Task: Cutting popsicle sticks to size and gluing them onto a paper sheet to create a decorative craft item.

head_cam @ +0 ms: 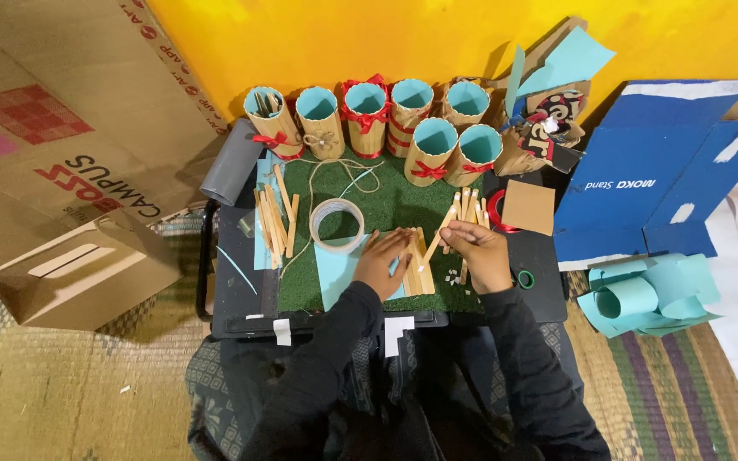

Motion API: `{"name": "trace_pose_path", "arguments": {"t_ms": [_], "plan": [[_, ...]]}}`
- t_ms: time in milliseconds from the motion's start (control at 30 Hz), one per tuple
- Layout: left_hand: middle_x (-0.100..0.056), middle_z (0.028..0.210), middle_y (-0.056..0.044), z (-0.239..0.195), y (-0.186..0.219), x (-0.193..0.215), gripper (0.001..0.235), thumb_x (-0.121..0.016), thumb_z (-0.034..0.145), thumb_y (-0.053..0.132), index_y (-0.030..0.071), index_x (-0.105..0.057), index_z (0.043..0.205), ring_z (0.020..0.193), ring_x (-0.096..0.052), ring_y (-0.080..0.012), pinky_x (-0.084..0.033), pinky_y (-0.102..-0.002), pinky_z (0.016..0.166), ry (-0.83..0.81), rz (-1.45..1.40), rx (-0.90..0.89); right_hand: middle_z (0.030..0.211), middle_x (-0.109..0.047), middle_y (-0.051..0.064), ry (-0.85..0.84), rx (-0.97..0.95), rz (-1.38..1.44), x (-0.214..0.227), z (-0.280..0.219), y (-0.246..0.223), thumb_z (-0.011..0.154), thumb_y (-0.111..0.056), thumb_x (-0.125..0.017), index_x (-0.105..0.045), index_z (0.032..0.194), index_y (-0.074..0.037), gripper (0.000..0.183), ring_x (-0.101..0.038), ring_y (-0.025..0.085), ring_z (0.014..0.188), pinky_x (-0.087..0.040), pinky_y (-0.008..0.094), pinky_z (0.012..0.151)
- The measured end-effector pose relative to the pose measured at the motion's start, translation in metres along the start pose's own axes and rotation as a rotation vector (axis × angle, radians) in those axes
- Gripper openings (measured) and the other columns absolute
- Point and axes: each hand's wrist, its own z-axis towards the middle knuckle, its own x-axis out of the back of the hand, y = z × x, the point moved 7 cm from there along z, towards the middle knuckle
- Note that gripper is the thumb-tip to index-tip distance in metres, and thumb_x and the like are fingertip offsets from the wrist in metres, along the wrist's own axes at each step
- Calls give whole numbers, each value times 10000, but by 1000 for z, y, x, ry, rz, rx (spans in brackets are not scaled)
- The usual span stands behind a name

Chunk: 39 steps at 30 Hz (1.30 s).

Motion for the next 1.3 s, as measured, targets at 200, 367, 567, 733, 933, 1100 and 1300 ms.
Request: {"name": "trace_pose_path", "arguments": {"t_ms": [200, 367, 567, 733, 933, 1100, 1300], "plan": [[-723, 1291, 106, -7, -38, -11, 364, -483, 1087, 465, 330, -701, 1346, 1292, -613, -131, -403, -344, 1190, -112, -336, 404, 883, -780, 175, -35, -49, -37, -2, -26, -11, 823, -54, -871, -740, 1039, 67, 280, -747, 183, 744, -582, 229, 630], [-792, 944, -50, -18, 18, 8, 222, -769, 932, 323, 209, -791, 1122, 936, -752, -222, -609, -335, 850, 5, -537, 480, 839, -777, 163, -82, -34, -51, -8, -33, -3, 826, -20, -862, -745, 1042, 80, 265, -702, 160, 669, -560, 225, 594], [-760, 656, -60, -47, 34, 7, 124, -828, 896, 207, 107, -815, 969, 650, -765, -183, -619, -281, 695, 81, -723, 385, 885, -781, 199, -108, -42, 9, -5, -43, -10, 862, -6, -812, -734, 1104, 85, 270, -725, 196, 712, -571, 249, 626], [-786, 750, -164, -61, 33, 12, 162, -827, 895, 113, -3, -796, 1005, 665, -771, -212, -629, -313, 659, 54, -828, 369, 825, -771, 199, -122, -15, -10, -5, -44, -14, 860, 44, -792, -751, 1092, 84, 239, -715, 207, 687, -583, 267, 617], [-803, 888, -146, -65, 33, 21, 189, -719, 973, 156, 75, -797, 1125, 815, -787, -269, -631, -386, 772, -18, -599, 387, 823, -733, 141, 66, 101, -341, 42, 3, -19, 946, 13, -696, -767, 1082, 24, 153, -626, 158, 720, -542, 298, 640], [-790, 906, -115, -66, 44, 40, 189, -676, 983, 145, 120, -797, 1126, 864, -763, -292, -632, -389, 799, -5, -402, 351, 802, -764, 46, 113, 181, -886, 69, 61, -11, 954, -191, -752, -815, 1127, -250, 193, -746, 214, 797, -585, 320, 729], [-801, 912, -84, -82, 34, 43, 196, -672, 977, 136, 150, -804, 1120, 894, -764, -276, -633, -367, 812, 50, -394, 343, 994, -754, 167, 110, 445, -962, 27, 51, -35, 968, -121, -764, -783, 1231, -108, 264, -725, 364, 899, -602, 425, 763]]}}
